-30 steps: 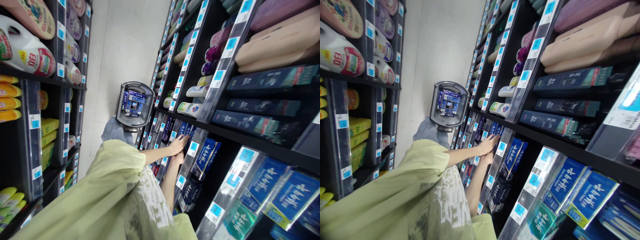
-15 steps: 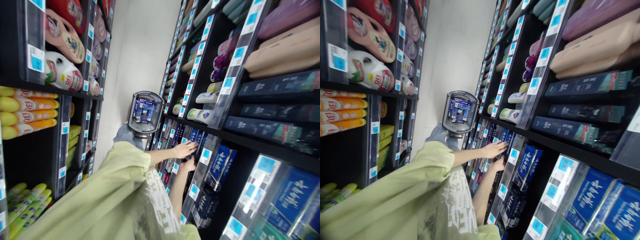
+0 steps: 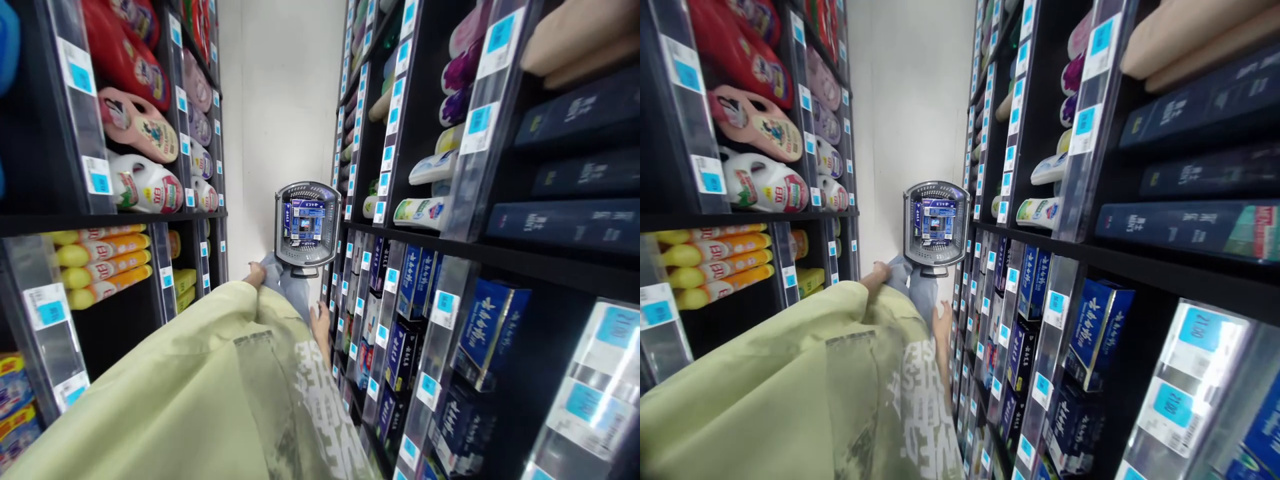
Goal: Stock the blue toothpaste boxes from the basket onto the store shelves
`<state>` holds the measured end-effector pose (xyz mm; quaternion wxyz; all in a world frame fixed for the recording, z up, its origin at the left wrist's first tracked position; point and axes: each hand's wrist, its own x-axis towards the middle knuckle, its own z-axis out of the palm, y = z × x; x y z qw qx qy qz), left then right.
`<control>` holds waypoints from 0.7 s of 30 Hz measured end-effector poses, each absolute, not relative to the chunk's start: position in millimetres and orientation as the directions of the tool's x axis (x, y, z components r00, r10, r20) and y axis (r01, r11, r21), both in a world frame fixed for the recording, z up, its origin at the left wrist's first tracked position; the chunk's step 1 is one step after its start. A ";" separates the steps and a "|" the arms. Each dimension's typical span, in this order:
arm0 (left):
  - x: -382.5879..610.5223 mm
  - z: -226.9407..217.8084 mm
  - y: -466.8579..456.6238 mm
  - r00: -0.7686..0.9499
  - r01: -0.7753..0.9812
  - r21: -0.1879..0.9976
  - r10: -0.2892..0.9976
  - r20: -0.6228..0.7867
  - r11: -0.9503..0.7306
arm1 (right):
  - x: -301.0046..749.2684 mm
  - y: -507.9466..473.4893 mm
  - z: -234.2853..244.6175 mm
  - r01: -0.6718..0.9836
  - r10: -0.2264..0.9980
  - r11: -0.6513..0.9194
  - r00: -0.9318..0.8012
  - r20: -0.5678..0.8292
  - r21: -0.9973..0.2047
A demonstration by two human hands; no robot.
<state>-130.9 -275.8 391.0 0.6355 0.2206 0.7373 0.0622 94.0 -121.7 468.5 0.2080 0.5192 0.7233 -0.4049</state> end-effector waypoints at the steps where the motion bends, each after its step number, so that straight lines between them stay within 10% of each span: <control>1: -135.8 385.7 -285.5 -0.090 0.261 0.324 0.357 -0.930 0.910 | 96.3 -129.2 459.7 0.933 0.500 0.134 -0.355 -0.790 -0.334; 11: -163.8 288.5 -272.5 -0.161 0.383 0.219 0.298 -0.941 0.897 | 78.3 -160.3 364.9 0.918 0.047 0.384 -0.125 -0.991 -0.098; 21: -193.5 140.0 -149.3 -0.312 0.574 0.286 0.528 -0.790 0.768 | 85.1 -180.2 257.2 0.806 0.202 0.588 -0.069 -0.977 0.064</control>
